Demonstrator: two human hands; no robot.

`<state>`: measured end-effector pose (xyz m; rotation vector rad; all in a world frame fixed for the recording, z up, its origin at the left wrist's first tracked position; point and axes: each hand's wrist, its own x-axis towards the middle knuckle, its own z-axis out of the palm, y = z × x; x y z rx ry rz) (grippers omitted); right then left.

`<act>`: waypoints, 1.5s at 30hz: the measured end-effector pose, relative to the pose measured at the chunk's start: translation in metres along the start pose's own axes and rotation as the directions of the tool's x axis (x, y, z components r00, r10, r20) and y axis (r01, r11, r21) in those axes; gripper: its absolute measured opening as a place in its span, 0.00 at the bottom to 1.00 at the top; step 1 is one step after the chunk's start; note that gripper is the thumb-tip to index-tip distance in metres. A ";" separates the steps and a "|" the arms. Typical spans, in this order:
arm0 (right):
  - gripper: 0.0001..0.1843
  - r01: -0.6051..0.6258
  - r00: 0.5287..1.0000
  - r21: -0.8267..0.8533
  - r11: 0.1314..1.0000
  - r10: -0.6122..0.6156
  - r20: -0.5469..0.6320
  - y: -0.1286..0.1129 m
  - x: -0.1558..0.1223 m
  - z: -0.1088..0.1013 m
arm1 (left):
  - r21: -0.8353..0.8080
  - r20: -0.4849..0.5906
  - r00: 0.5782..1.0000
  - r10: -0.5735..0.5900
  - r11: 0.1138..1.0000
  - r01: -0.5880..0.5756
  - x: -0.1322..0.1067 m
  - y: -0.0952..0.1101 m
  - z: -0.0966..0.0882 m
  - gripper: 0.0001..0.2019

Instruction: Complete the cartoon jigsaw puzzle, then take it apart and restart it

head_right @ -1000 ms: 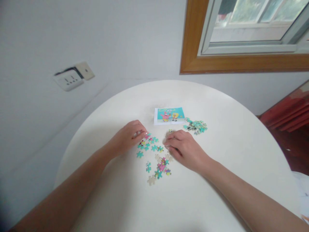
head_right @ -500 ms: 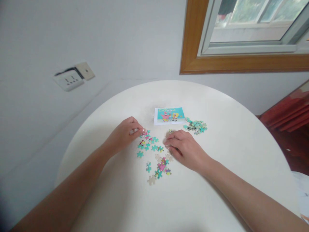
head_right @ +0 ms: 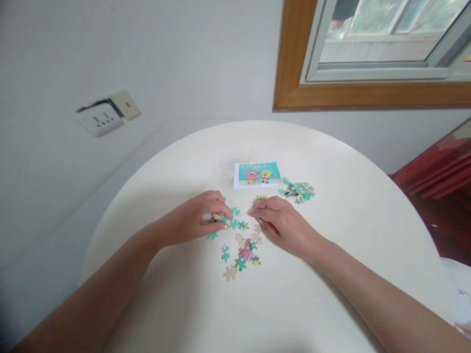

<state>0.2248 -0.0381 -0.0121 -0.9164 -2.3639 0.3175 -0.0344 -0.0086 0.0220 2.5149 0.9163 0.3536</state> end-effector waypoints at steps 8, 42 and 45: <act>0.14 0.014 0.998 -0.046 0.999 -0.011 0.060 -0.005 -0.001 -0.015 | -0.105 0.236 0.967 0.092 0.992 -0.069 -0.006 0.015 0.002 0.09; 0.08 -0.247 0.969 0.093 0.965 0.247 0.013 -0.020 0.003 -0.006 | 0.060 0.076 0.995 0.060 0.996 -0.064 -0.002 0.019 0.007 0.12; 0.08 -0.289 0.957 0.105 0.951 0.290 0.005 -0.022 0.005 -0.007 | 0.067 0.042 0.995 0.091 0.993 -0.094 0.002 0.019 0.016 0.13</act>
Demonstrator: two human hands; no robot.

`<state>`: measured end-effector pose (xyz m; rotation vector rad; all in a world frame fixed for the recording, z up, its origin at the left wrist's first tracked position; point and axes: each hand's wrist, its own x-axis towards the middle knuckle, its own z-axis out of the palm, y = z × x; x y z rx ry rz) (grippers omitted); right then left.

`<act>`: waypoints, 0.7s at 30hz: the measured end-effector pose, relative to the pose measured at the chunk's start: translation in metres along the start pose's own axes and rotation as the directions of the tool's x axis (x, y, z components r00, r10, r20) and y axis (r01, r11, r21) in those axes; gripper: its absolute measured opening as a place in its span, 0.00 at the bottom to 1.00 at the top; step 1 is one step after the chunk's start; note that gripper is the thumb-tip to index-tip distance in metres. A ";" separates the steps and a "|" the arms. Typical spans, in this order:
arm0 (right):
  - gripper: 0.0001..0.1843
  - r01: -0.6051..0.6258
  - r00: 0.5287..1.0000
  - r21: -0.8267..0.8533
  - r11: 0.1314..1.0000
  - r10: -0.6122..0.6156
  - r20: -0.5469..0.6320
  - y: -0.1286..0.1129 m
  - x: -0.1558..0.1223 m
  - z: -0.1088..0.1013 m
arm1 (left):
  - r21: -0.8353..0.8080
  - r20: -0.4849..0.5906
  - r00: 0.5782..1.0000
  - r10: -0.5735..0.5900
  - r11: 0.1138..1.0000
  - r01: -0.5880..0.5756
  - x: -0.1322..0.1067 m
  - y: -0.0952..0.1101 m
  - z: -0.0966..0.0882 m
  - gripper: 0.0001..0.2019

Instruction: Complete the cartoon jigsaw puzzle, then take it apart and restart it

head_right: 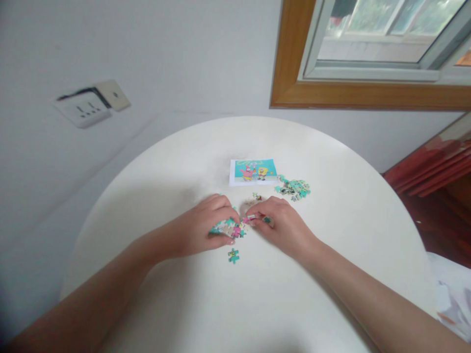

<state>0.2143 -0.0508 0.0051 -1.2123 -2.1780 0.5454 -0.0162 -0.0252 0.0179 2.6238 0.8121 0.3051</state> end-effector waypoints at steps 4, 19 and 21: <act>0.08 -0.030 0.999 0.018 0.999 0.030 0.011 0.000 0.000 0.001 | 0.009 -0.002 1.000 0.020 1.000 -0.019 0.002 -0.002 0.006 0.10; 0.15 -0.093 0.996 -0.004 0.996 0.093 -0.016 0.001 0.001 -0.005 | 0.035 0.079 0.993 -0.092 0.995 0.090 -0.014 -0.021 -0.018 0.12; 0.16 -0.086 0.996 -0.015 0.996 0.086 -0.022 0.002 0.001 -0.006 | 0.039 0.094 0.991 -0.099 0.995 0.096 -0.014 -0.022 -0.019 0.11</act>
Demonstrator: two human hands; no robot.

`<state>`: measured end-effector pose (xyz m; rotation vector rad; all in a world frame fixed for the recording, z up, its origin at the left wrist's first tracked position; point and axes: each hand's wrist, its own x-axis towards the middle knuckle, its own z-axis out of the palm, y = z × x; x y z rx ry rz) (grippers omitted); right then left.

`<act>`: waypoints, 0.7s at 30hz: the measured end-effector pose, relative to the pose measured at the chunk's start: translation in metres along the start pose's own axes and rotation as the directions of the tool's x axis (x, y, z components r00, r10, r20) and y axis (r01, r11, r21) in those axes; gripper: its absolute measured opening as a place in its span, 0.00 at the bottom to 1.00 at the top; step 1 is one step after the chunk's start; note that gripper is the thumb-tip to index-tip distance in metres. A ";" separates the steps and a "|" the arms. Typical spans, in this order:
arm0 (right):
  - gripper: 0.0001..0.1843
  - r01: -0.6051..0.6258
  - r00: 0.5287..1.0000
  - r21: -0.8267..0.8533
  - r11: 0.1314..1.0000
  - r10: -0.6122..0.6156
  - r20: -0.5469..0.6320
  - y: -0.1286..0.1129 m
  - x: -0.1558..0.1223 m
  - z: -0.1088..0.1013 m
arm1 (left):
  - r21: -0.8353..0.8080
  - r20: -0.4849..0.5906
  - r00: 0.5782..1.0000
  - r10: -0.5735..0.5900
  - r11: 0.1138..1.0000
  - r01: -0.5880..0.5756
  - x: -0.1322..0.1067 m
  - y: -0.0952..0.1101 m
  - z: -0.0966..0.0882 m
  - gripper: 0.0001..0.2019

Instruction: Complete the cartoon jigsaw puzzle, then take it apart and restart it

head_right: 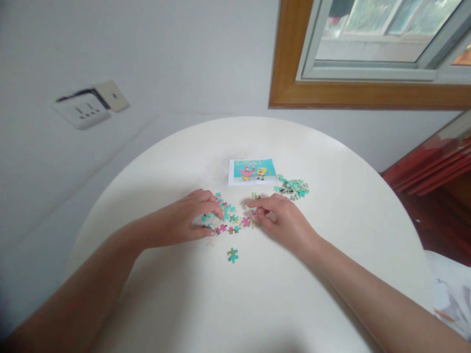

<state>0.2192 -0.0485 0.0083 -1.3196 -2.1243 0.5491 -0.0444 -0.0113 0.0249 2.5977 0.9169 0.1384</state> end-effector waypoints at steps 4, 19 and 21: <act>0.15 0.053 0.999 -0.008 0.999 -0.053 0.011 0.000 -0.001 0.002 | -0.010 0.011 1.000 -0.004 1.000 0.004 -0.001 -0.001 -0.002 0.11; 0.12 0.209 0.975 -0.200 0.957 -0.189 0.117 0.000 -0.003 0.016 | -0.017 -0.020 1.000 -0.004 1.000 0.004 0.000 -0.005 -0.001 0.10; 0.12 0.215 0.972 -0.205 0.955 -0.191 0.134 0.000 -0.002 0.016 | -0.023 -0.020 1.000 -0.005 1.000 0.005 0.000 -0.004 0.000 0.09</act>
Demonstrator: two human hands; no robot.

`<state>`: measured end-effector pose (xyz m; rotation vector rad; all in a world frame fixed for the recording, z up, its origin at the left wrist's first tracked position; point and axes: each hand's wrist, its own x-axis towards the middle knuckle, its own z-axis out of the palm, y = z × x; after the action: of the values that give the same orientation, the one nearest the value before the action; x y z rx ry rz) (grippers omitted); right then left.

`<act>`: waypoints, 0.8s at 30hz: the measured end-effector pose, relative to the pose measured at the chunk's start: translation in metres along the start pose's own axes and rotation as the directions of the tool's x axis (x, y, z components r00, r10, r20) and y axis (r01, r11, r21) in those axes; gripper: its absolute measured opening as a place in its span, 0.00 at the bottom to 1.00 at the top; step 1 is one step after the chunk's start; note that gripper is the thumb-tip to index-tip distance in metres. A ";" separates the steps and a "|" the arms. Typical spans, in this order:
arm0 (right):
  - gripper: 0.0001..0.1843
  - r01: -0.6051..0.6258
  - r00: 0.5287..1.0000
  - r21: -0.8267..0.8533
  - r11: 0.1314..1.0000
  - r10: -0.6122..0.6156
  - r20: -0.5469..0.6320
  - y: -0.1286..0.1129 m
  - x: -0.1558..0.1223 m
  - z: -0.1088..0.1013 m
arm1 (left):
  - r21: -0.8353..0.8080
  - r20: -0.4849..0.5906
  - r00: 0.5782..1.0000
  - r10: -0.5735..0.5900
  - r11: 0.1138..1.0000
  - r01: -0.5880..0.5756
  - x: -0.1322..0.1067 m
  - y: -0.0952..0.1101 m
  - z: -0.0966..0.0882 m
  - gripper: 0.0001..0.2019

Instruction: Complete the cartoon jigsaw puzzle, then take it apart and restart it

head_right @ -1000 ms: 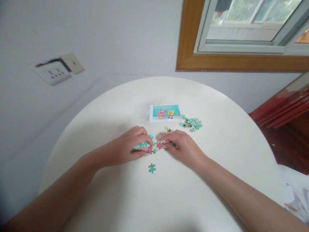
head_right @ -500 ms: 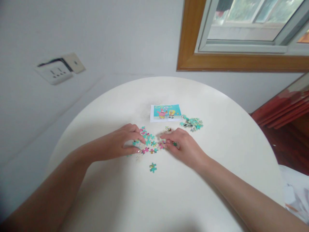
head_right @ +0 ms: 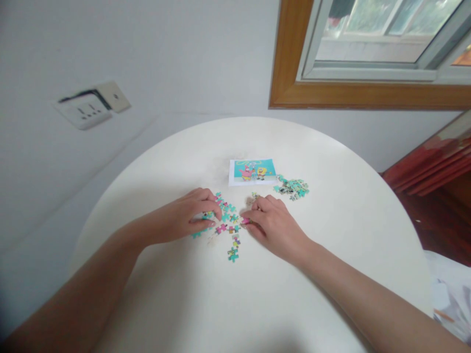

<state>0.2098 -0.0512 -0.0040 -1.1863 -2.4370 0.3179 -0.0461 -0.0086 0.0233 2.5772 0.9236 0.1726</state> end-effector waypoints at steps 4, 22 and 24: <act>0.11 0.005 1.000 0.014 1.000 -0.005 -0.005 -0.002 0.000 -0.001 | 0.002 0.007 1.000 0.012 1.000 -0.012 0.001 0.001 0.001 0.07; 0.06 0.084 0.981 0.146 0.986 -0.056 -0.187 -0.006 0.004 0.008 | -0.013 0.002 0.999 0.035 0.999 -0.034 0.002 0.002 0.001 0.06; 0.07 0.138 0.980 0.115 0.984 -0.119 -0.157 -0.006 0.004 0.007 | -0.006 0.004 1.000 0.016 1.000 -0.016 0.002 0.002 0.000 0.06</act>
<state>0.2004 -0.0520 -0.0075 -0.9591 -2.3145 0.3257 -0.0432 -0.0083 0.0236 2.5795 0.9004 0.1743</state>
